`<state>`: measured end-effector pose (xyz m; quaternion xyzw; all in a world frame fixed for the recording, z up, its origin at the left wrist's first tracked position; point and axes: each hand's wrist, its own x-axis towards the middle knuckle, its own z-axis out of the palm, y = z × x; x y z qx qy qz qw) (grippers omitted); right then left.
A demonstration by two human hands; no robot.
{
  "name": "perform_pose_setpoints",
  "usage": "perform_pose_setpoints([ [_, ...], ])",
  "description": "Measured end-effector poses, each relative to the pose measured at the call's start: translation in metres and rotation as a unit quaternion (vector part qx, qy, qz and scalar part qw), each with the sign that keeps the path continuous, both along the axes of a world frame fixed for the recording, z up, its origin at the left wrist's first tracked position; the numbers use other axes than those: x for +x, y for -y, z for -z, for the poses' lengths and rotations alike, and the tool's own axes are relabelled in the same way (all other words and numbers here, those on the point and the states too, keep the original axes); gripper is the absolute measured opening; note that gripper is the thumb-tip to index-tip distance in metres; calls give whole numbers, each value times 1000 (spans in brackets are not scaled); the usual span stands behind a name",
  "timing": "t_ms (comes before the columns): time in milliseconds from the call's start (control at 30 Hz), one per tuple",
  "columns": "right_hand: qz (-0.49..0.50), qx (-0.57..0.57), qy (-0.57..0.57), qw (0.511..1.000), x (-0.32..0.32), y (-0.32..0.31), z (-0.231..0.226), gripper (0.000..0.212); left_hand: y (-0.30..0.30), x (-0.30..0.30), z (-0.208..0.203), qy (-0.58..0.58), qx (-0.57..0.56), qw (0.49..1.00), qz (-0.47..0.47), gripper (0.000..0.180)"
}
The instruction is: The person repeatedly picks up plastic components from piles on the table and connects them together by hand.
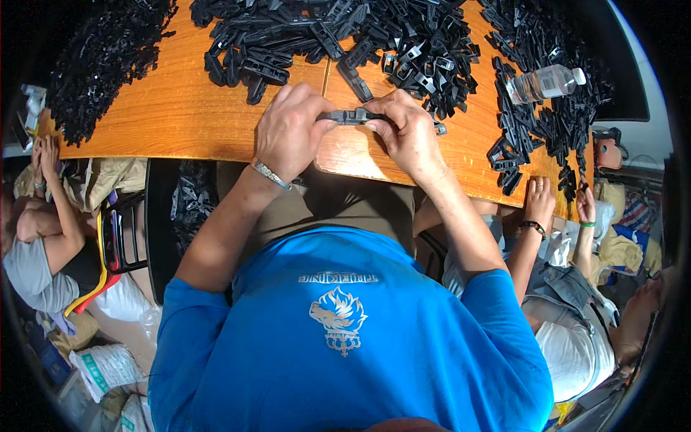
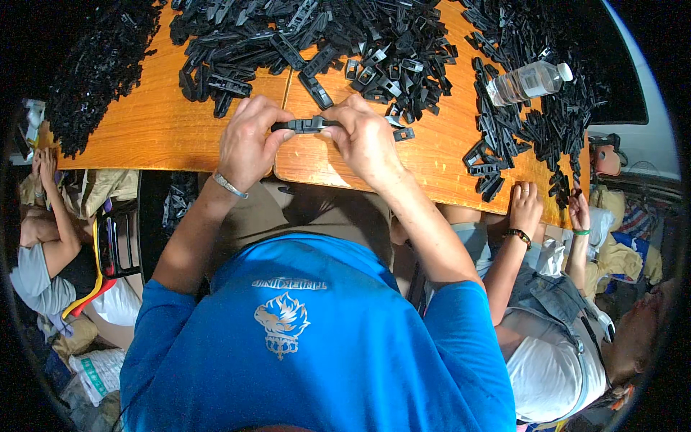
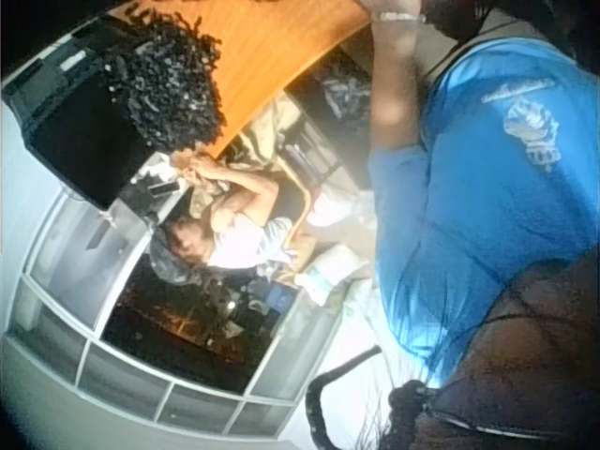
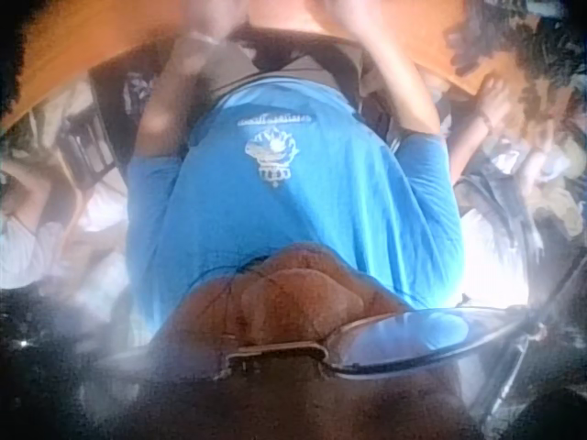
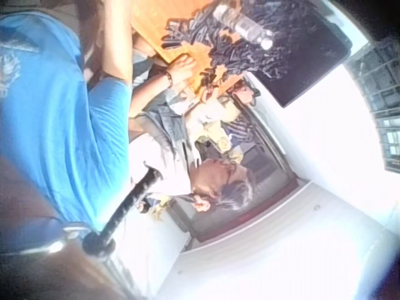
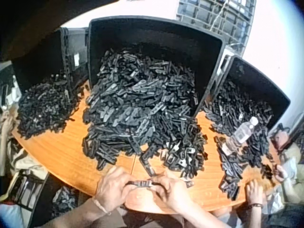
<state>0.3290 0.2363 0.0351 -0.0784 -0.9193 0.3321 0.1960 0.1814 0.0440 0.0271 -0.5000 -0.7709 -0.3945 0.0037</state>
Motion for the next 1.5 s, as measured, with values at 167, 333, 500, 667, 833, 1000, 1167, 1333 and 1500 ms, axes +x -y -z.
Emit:
perform_pose_setpoints([
  [167, -32, 28, 20, 999, -5, -4, -6, 26, -2, 2, 2, 1, 32, 999, 13, 19],
  [333, -66, 129, -13, 989, -28, 13, 0, 25, 2, 2, 1, -11, 26, 1000, 7, 16],
  [500, -116, 96, 5, 989, 3, 30, -7, 21, 83, -20, -29, -37, -105, 992, 59, 20],
  [667, 100, 160, 20, 982, 45, -26, -30, 23, 157, -50, -85, 22, -215, 976, 2, 34],
  [833, 121, 243, 113, 956, 48, -44, -34, 24, 41, -31, -60, -36, -41, 997, 63, 30],
  [1000, 78, 259, 163, 949, 33, -47, -42, 22, -50, -26, -24, -151, -10, 987, 53, 25],
  [1167, 63, 105, 66, 990, 26, -52, -32, 21, -63, -27, -11, -177, -15, 983, 46, 23],
  [1333, 55, 18, 5, 998, 13, -42, -20, 28, -47, 0, -16, -124, 3, 991, 44, 22],
  [1500, 101, -118, -25, 987, -3, -19, -13, 37, -37, 12, -8, -39, 1, 997, 61, 28],
])
